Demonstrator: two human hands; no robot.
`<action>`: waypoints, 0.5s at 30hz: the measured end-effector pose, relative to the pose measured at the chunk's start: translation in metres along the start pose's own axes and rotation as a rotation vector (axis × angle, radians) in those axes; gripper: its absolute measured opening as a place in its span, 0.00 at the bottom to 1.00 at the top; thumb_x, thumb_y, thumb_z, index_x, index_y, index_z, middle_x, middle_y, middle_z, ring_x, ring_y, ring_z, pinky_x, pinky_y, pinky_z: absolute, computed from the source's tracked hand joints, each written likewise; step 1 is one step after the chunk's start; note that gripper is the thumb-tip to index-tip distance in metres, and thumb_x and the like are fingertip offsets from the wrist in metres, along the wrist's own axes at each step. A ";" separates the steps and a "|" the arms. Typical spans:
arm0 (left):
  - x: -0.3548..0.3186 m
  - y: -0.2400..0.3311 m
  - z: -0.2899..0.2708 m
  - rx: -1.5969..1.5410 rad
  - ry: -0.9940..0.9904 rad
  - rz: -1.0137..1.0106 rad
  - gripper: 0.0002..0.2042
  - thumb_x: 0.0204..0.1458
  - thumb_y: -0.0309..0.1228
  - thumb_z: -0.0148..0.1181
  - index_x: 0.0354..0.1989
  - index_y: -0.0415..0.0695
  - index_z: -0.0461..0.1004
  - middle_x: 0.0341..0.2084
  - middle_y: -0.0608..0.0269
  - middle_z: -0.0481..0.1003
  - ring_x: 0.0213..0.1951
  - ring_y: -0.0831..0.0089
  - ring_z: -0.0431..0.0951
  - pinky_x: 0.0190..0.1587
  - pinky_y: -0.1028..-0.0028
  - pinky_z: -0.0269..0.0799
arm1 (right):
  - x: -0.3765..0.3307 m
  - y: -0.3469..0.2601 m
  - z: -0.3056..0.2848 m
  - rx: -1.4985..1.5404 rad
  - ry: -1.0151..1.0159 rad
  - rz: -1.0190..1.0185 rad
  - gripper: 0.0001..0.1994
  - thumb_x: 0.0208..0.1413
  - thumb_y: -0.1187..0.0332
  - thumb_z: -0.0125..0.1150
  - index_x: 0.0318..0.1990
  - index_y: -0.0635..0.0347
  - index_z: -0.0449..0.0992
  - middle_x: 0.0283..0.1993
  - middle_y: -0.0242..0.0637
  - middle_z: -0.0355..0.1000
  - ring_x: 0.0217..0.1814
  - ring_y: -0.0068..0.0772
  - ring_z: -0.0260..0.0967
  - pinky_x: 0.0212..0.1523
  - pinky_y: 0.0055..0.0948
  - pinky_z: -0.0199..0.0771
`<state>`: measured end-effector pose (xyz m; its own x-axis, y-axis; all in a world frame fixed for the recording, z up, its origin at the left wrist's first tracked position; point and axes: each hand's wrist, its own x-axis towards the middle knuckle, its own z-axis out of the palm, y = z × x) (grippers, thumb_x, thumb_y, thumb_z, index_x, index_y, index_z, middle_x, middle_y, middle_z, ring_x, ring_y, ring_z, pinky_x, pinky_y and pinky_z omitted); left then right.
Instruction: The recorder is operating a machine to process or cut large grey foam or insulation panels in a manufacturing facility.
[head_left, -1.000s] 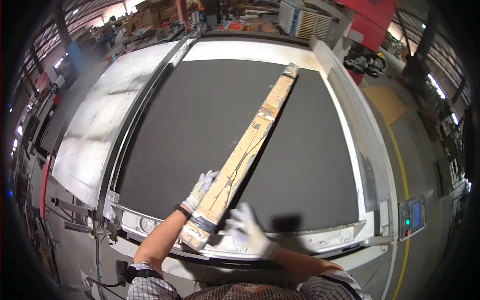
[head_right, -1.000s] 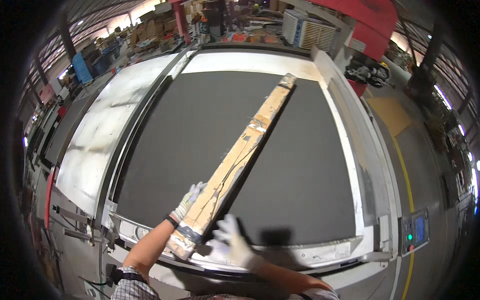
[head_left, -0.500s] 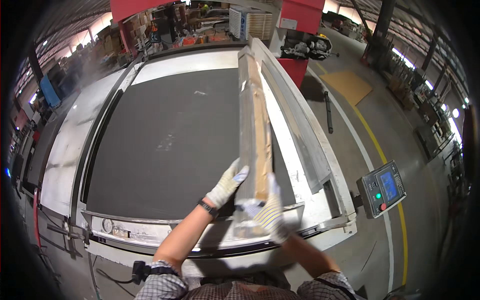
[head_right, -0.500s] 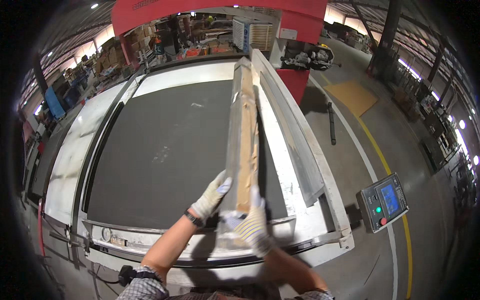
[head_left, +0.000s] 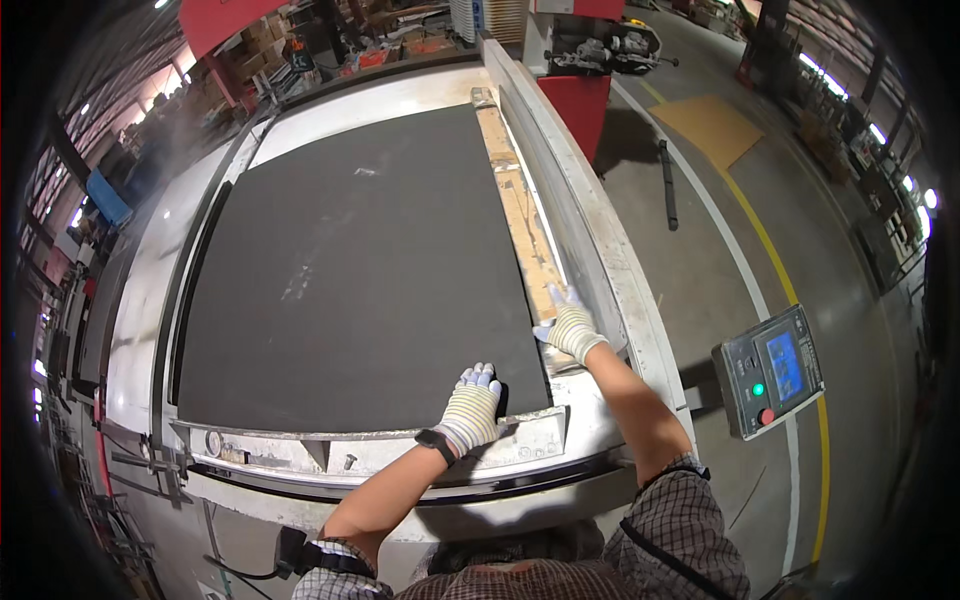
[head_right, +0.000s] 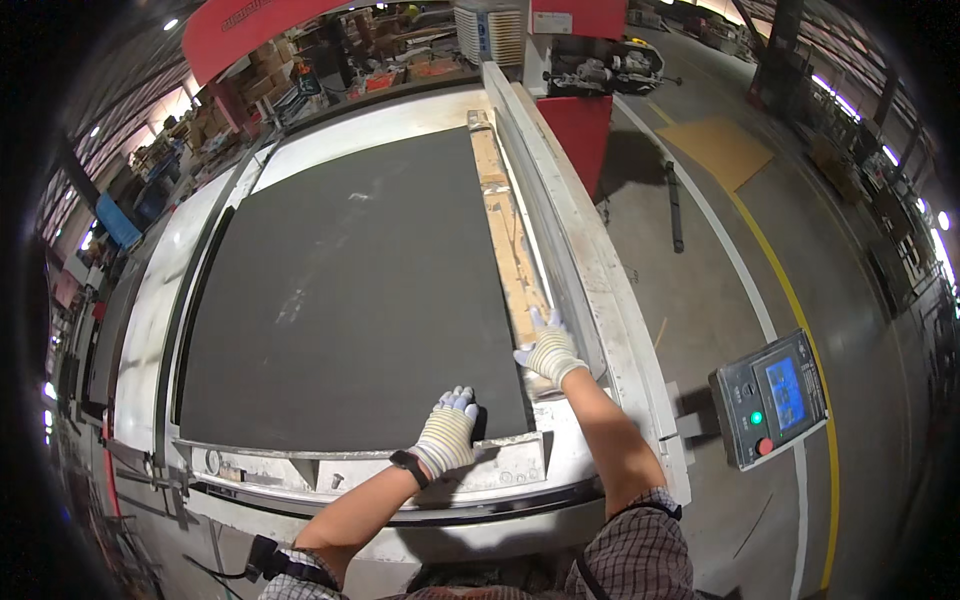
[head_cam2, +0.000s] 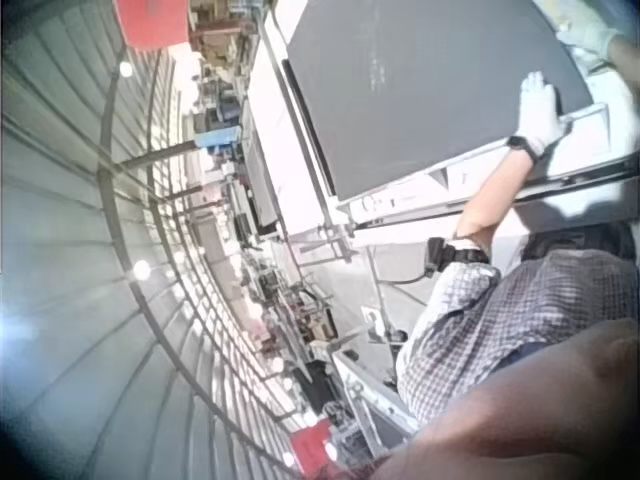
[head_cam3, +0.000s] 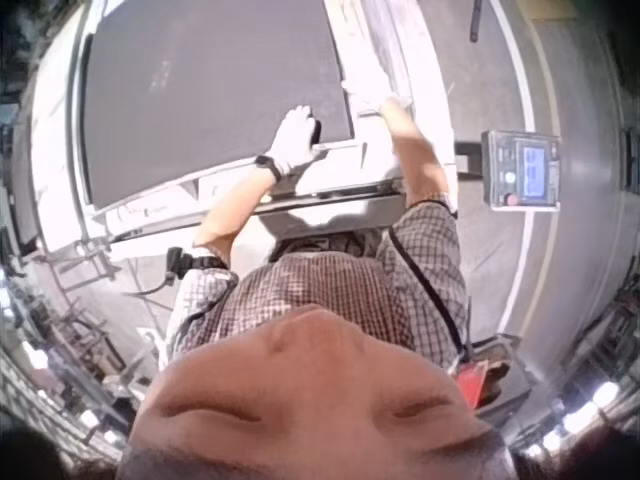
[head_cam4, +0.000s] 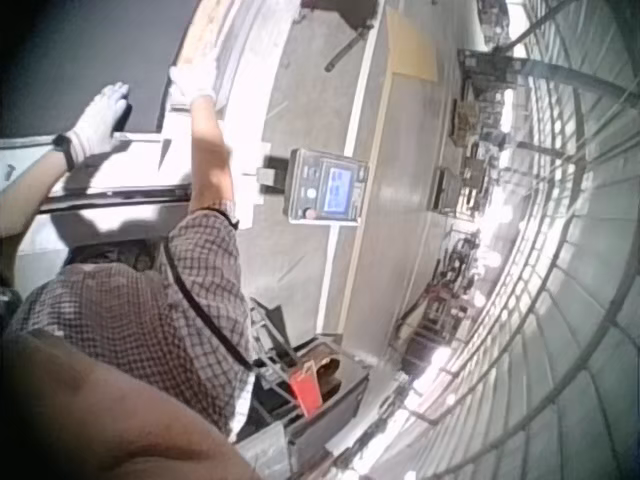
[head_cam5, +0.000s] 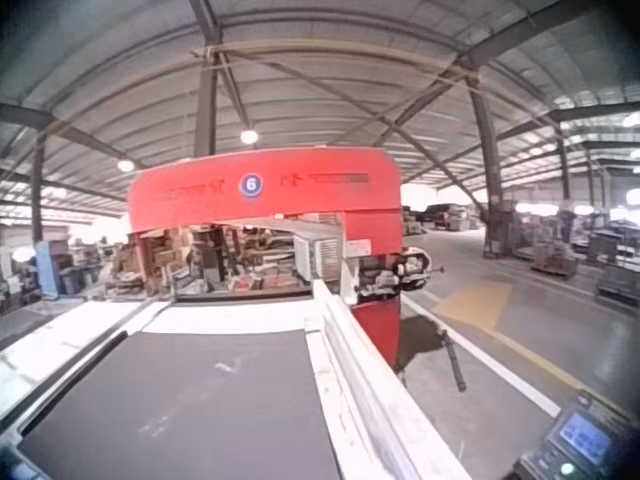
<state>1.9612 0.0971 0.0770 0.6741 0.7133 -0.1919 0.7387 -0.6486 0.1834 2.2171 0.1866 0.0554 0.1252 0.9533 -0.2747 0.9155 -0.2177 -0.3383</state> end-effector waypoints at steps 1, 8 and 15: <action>0.001 0.000 0.001 -0.041 0.021 -0.013 0.39 0.46 0.53 0.68 0.56 0.30 0.71 0.67 0.32 0.60 0.69 0.39 0.58 0.72 0.50 0.53 | 0.000 0.005 0.009 -0.001 -0.007 0.014 0.57 0.43 0.45 0.74 0.78 0.52 0.46 0.78 0.67 0.39 0.77 0.63 0.50 0.73 0.44 0.59; -0.002 0.013 -0.031 -0.197 0.103 0.003 0.30 0.40 0.48 0.71 0.42 0.32 0.77 0.53 0.34 0.70 0.57 0.42 0.69 0.63 0.52 0.63 | -0.098 -0.022 -0.035 -0.007 0.267 -0.432 0.32 0.63 0.51 0.55 0.66 0.65 0.66 0.68 0.61 0.62 0.69 0.61 0.62 0.70 0.46 0.60; -0.002 -0.008 0.013 -0.058 0.143 -0.019 0.36 0.36 0.44 0.74 0.53 0.34 0.71 0.64 0.36 0.65 0.66 0.41 0.62 0.70 0.51 0.57 | -0.227 0.160 -0.080 0.262 0.811 0.174 0.22 0.58 0.63 0.58 0.60 0.61 0.73 0.51 0.53 0.77 0.51 0.57 0.75 0.54 0.46 0.75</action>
<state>1.9539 0.0972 0.0635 0.6491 0.7585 -0.0577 0.7469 -0.6211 0.2375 2.3657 -0.0480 0.1351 0.5800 0.7354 0.3505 0.7531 -0.3200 -0.5749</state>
